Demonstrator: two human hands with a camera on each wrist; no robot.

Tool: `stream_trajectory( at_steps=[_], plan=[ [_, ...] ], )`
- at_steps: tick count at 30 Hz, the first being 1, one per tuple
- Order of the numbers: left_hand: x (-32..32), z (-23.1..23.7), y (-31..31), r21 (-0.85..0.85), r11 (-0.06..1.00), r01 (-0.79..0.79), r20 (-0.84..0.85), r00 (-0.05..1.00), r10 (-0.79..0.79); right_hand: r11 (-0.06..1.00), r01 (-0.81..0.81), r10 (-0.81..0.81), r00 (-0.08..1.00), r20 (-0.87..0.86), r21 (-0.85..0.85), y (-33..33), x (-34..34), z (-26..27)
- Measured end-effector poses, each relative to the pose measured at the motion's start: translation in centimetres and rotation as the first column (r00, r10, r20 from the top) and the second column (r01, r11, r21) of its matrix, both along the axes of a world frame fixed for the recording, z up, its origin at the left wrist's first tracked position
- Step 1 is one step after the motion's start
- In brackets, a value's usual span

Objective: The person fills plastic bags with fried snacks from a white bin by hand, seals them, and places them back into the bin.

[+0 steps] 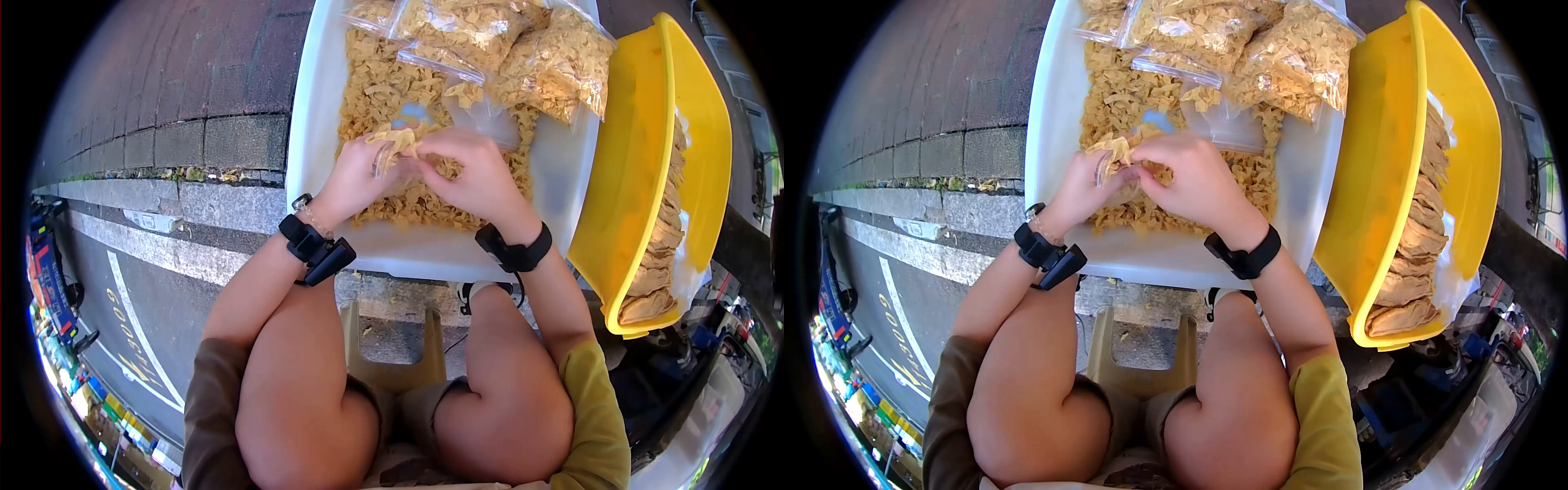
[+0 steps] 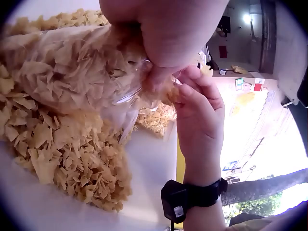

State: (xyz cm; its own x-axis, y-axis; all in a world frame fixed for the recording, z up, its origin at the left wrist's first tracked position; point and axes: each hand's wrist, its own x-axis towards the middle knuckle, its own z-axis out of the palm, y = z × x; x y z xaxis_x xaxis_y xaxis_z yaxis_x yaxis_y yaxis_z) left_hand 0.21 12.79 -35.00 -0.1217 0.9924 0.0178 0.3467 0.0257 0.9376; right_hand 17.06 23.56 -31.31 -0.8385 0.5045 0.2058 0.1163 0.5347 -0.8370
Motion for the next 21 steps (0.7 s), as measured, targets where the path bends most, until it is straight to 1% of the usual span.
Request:
stream_trajectory(
  at_steps=[1,2,3,5,6,7,9,11,12,13,14,15,16,18,19,20,21],
  plan=[
    [-0.2,0.0,0.0,-0.062,0.998,0.004,-0.012,1.0,-0.005,0.998,0.068,-0.068,0.996,-0.065,-0.005,0.4,0.3,0.1],
    [-0.2,0.1,0.0,-0.122,0.992,0.007,-0.024,1.0,-0.01,0.987,0.159,-0.159,0.985,-0.065,-0.006,0.7,0.9,0.1],
    [-0.2,0.2,0.1,-0.121,0.993,0.008,-0.021,1.0,-0.01,0.987,0.16,-0.16,0.985,-0.062,-0.005,1.2,1.1,0.0],
    [-0.2,0.7,0.2,-0.188,0.982,0.004,0.107,0.994,0.016,0.974,0.211,-0.217,0.974,-0.061,-0.083,2.2,1.3,-0.1],
    [-0.2,0.8,0.3,-0.187,0.982,0.004,0.106,0.994,0.016,0.965,0.253,-0.251,0.967,0.033,-0.075,2.3,1.6,-0.1],
    [-0.2,0.9,0.4,-0.205,0.979,0.021,0.124,0.992,0.005,0.965,0.252,-0.251,0.968,0.032,-0.074,2.5,1.9,-0.5],
    [-0.1,0.8,0.4,-0.224,0.974,0.038,0.143,0.99,-0.006,0.955,0.276,-0.23,0.919,0.32,-0.106,2.5,2.3,-1.3],
    [0.0,0.3,0.3,-0.137,0.989,0.056,0.104,0.994,-0.042,0.959,0.256,-0.197,0.914,0.355,-0.126,2.0,2.1,-1.7],
    [0.0,0.5,0.3,-0.139,0.989,0.056,0.104,0.994,-0.042,0.961,0.237,-0.166,0.907,0.388,-0.143,1.7,1.9,-1.8],
    [-0.1,0.8,0.2,-0.197,0.976,0.089,0.135,0.989,-0.063,0.96,0.238,-0.166,0.907,0.388,-0.145,1.5,1.7,-2.1],
    [-0.1,1.0,0.2,-0.252,0.96,0.124,0.167,0.982,-0.083,0.973,0.208,-0.156,0.914,0.374,-0.101,1.4,1.6,-2.4],
    [0.1,1.1,0.1,-0.251,0.96,0.127,0.168,0.982,-0.086,0.982,0.178,-0.146,0.921,0.36,-0.056,1.3,1.4,-2.5],
    [0.2,1.1,0.0,-0.23,0.967,0.11,0.165,0.984,-0.073,0.982,0.18,-0.149,0.921,0.36,-0.055,1.1,1.2,-2.4],
    [0.2,1.0,-0.2,-0.207,0.974,0.091,0.16,0.985,-0.058,0.95,0.309,-0.294,0.927,0.232,-0.031,0.6,0.9,-2.0],
    [0.2,0.8,-0.3,-0.222,0.972,0.074,0.207,0.978,-0.027,0.951,0.308,-0.293,0.928,0.231,-0.03,0.5,0.7,-1.8],
    [0.2,0.7,-0.4,-0.238,0.97,0.057,0.252,0.968,0.005,0.93,0.348,-0.338,0.936,0.1,-0.117,0.4,0.4,-1.7],
    [0.2,0.8,-0.4,-0.238,0.97,0.055,0.253,0.968,0.007,0.904,0.374,-0.387,0.921,-0.029,-0.208,0.3,0.3,-1.6]
  ],
)
